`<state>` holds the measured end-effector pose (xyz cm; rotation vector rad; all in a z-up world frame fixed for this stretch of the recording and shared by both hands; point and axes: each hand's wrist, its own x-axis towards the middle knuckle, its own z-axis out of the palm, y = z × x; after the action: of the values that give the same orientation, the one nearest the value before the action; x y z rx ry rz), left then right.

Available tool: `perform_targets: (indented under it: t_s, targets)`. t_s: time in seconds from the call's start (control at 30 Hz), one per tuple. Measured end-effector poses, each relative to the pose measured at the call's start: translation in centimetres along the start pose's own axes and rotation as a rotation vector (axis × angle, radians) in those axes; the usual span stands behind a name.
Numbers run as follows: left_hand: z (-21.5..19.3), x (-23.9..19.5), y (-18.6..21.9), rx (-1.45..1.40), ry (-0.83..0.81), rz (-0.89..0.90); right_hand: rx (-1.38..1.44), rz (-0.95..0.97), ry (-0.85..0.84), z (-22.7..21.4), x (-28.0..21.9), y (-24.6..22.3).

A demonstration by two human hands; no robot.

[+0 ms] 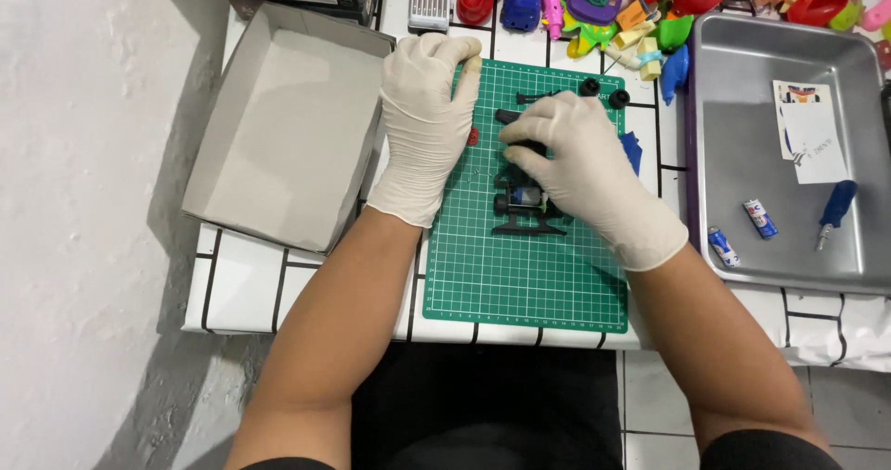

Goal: Assembling a miniature toy car chassis by installing gears, a motor, and a plastic cover on a cutting mat.

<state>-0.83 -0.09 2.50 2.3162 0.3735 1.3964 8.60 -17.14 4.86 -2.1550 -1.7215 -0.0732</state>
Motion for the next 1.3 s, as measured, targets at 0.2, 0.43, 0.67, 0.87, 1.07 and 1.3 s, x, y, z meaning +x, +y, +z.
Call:
perform_targets:
  t_s: [0.2, 0.43, 0.67, 0.87, 1.07, 1.3]
  targets:
    - [0.2, -0.1, 0.0, -0.062, -0.001, -0.014, -0.198, -0.105, -0.086, 3.6, 2.9, 1.0]
    - [0.3, 0.1, -0.1, -0.107, -0.018, -0.024, -0.074, -0.057, -0.054, 5.1, 3.2, 1.2]
    - [0.1, 0.0, 0.3, -0.112, -0.048, 0.008, 0.156, 0.099, -0.111, 0.8, 3.1, -0.7]
    - [1.5, -0.8, 0.0, -0.164, -0.290, 0.046, 0.552, 0.420, 0.131, -4.7, 0.0, 2.0]
    - [2.4, -1.5, 0.4, -0.201, -0.553, 0.102, 0.670, 0.550, 0.338, -2.7, -1.8, 4.1]
    - [3.4, -2.5, -0.3, -0.132, -0.718, 0.122, 0.727, 0.649, 0.303, -1.2, -2.4, 4.2]
